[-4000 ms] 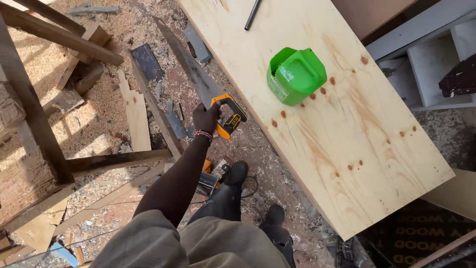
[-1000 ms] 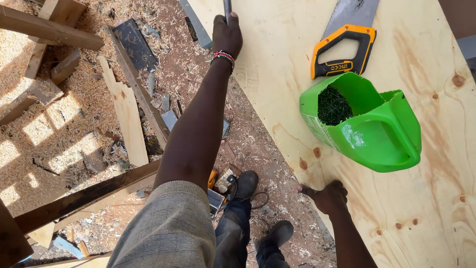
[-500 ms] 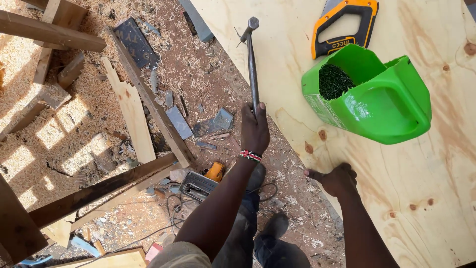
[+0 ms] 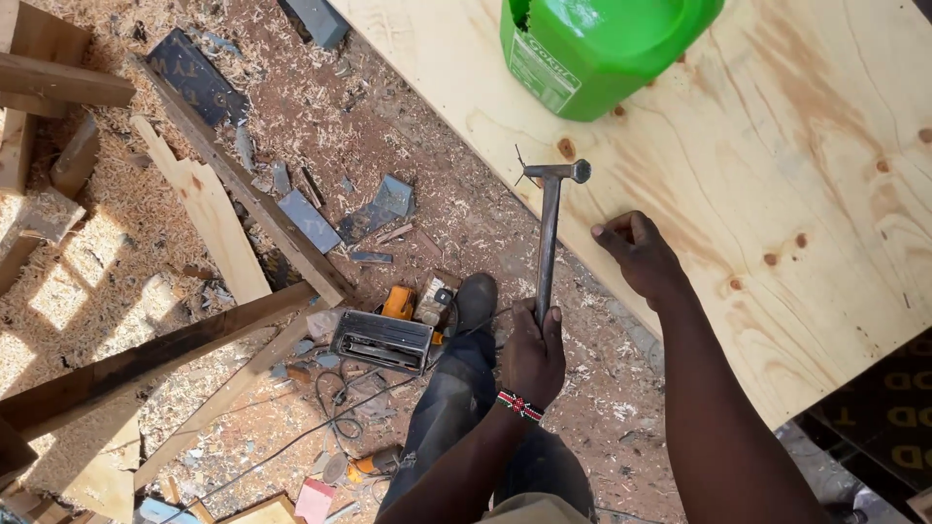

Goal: Hammering nails into a plywood sheet and sawing it to size

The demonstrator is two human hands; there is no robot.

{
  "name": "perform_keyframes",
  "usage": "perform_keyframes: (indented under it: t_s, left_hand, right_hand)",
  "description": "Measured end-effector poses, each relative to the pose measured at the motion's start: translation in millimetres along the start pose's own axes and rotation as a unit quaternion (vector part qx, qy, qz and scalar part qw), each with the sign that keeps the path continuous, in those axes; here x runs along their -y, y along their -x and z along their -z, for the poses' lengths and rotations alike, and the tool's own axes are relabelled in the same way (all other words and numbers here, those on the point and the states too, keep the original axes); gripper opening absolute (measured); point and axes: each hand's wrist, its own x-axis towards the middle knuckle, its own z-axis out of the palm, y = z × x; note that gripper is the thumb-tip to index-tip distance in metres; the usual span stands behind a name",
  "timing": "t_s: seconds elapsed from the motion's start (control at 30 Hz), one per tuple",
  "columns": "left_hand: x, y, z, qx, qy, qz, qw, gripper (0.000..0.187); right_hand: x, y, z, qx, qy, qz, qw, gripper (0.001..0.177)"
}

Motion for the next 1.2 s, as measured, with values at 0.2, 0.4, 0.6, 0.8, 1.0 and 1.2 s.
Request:
perform_keyframes:
  t_s: [0.2, 0.4, 0.6, 0.8, 1.0, 1.2]
  left_hand:
    - [4.0, 55.2, -41.1, 0.094, -0.081, -0.100, 0.987, 0.029]
    - [18.4, 29.3, -103.0, 0.243, -0.136, -0.341, 0.898, 0.043]
    - [23.1, -48.0, -149.8, 0.195, -0.029, -0.472, 0.859, 0.025]
    - [-30.5, -89.8, -170.5, 0.170, -0.028, -0.419, 0.891, 0.061]
    - [-33.8, -90.9, -189.4, 0.373, 0.046, -0.394, 0.839, 0.092]
    - [-16.2, -90.5, -199.7, 0.410, 0.173, -0.375, 0.813, 0.034]
  right_hand:
    - [-28.1, 115.9, 4.8, 0.050, -0.420, 0.023, 0.906, 0.095]
    - [-116.5, 118.2, 23.0, -0.129, -0.251, 0.104, 0.954, 0.030]
    - [-173.5, 90.1, -1.3, -0.220, -0.441, 0.282, 0.823, 0.029]
    - [-170.0, 100.1, 8.9, -0.178, -0.517, 0.283, 0.788, 0.040]
    - [-181.2, 101.5, 7.3, -0.125, -0.570, 0.337, 0.739, 0.036]
    - [-183.9, 110.9, -3.4, -0.142, -0.561, 0.329, 0.746, 0.031]
